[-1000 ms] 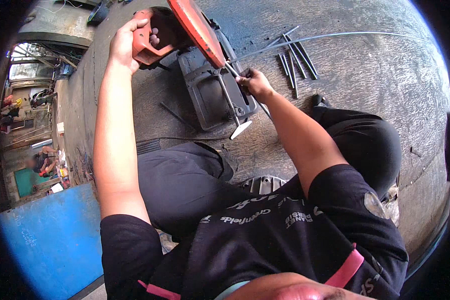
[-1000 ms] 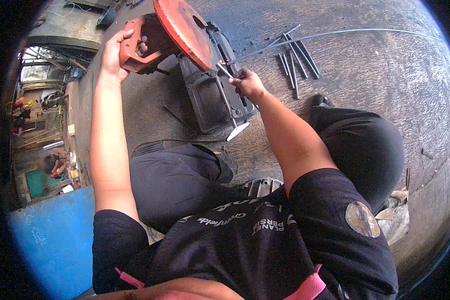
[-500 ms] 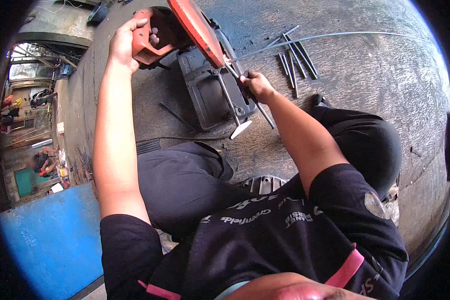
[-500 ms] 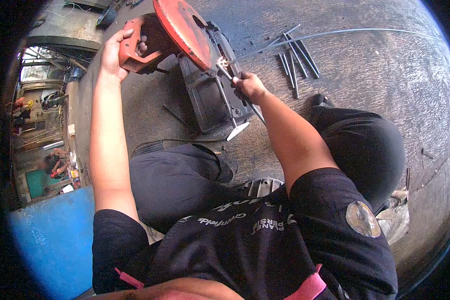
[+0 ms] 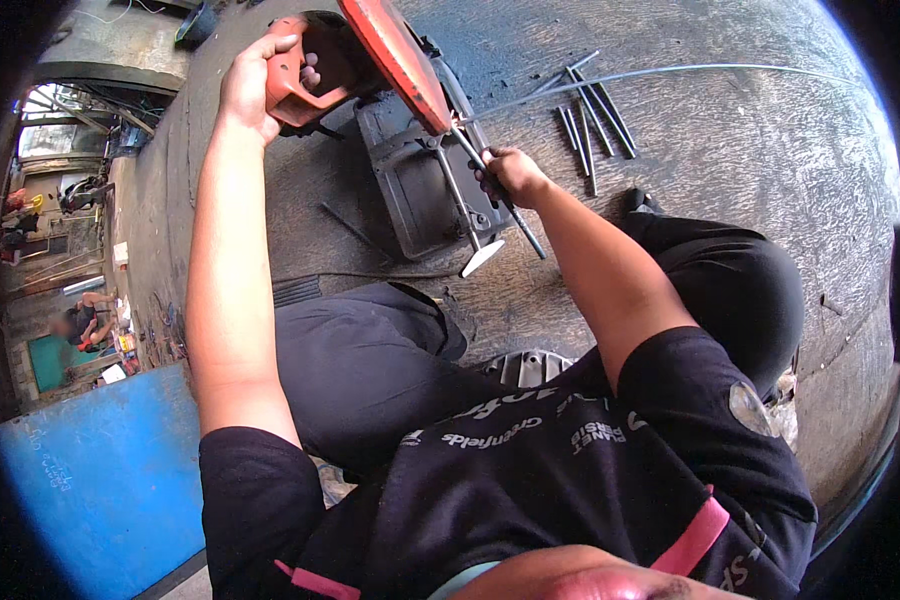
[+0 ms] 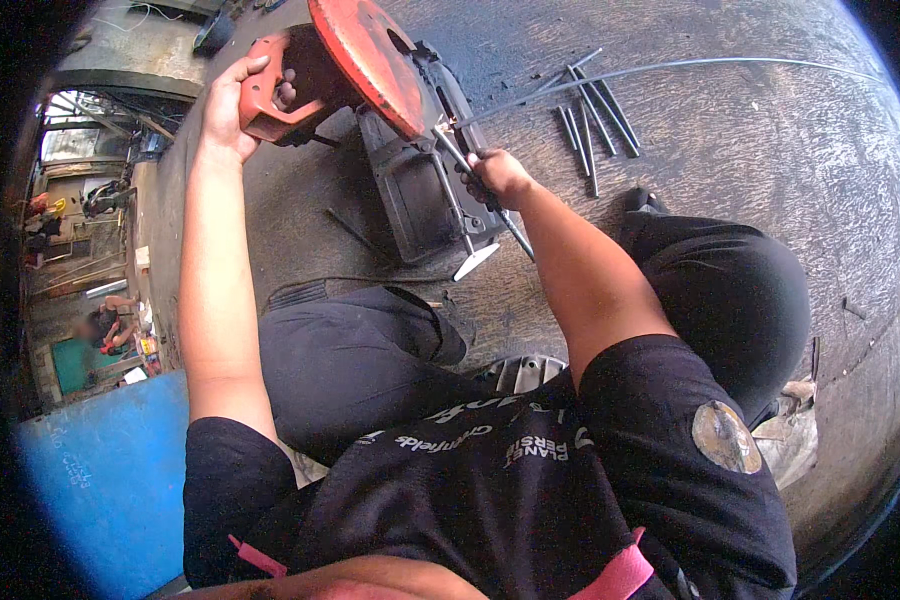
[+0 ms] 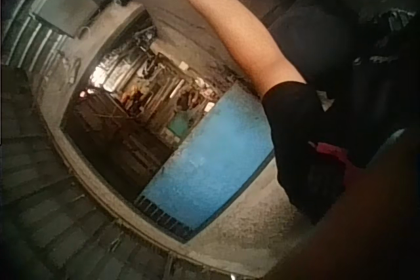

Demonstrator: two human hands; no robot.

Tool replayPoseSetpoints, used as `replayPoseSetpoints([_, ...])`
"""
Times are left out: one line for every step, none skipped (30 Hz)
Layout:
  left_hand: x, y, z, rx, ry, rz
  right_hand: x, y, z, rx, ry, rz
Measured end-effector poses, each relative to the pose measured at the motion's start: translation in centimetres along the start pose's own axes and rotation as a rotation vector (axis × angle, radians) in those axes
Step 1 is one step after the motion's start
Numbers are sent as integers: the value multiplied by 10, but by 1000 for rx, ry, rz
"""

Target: The person is using a stationary circular chop saw to cut thin metal rods into specified lengths.

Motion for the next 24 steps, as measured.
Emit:
replayPoseSetpoints([0,0,0,1,5,6,1,-1,-1,-2,10,-24])
replayPoseSetpoints([0,0,0,1,5,6,1,-2,0,21,32,-14])
replayPoseSetpoints([0,0,0,1,3,9,2,-3,0,44,53,-5])
replayPoseSetpoints([0,0,0,4,6,14,2,-4,-1,44,53,-5])
replayPoseSetpoints([0,0,0,1,2,11,4,-5,-2,55,63,-44])
replayPoseSetpoints([1,-1,0,6,-11,6,5,-6,-2,66,66,-77])
replayPoseSetpoints([1,0,0,12,-23,0,6,-7,-4,66,73,-84])
replayPoseSetpoints([1,0,1,12,-23,0,6,-7,-5,62,74,-83])
replayPoseSetpoints([1,0,0,12,-26,5,6,-8,-6,53,70,-79])
replayPoseSetpoints([1,0,1,11,-30,10,7,-7,-6,57,74,-82])
replayPoseSetpoints([1,0,1,12,-30,11,7,-7,-6,53,109,-87])
replayPoseSetpoints([1,0,1,10,-28,10,7,-6,-6,45,141,-92])
replayPoseSetpoints([1,0,0,7,-26,10,7,-4,-5,49,144,-92])
replayPoseSetpoints([1,0,0,7,-26,10,4,-2,-5,6,112,-69])
replayPoseSetpoints([1,0,0,7,-20,12,2,0,-5,-37,80,-46])
replayPoseSetpoints([0,0,0,7,-14,14,0,3,-4,-37,81,-47])
replayPoseSetpoints([0,0,0,7,-14,14,-2,6,-4,-80,51,-50])
replayPoseSetpoints([0,0,0,11,-19,7,-4,9,-4,-125,16,-37])
replayPoseSetpoints([1,0,0,14,-24,1,-5,12,-3,-123,21,-53])
replayPoseSetpoints([0,0,0,13,-24,0,-7,15,-4,-186,-37,-16])
replayPoseSetpoints([1,0,0,18,-22,-7,-10,17,-6,-233,-107,49])
replayPoseSetpoints([1,0,1,22,-14,-5,-11,19,-8,-249,-94,21])
replayPoseSetpoints([1,0,1,24,-20,-15,-14,20,-12,-279,-174,81])
replayPoseSetpoints([1,0,0,21,-22,-13,-17,20,-17,-304,-262,145])
Point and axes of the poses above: each hand's wrist, its own y-axis towards the middle knuckle, its own x-axis out of the palm, z = x × y, the point moved 4 cm from there along y, towards the middle knuckle, and after that the axes turned 11 degrees about y, right-handed, at the moved point
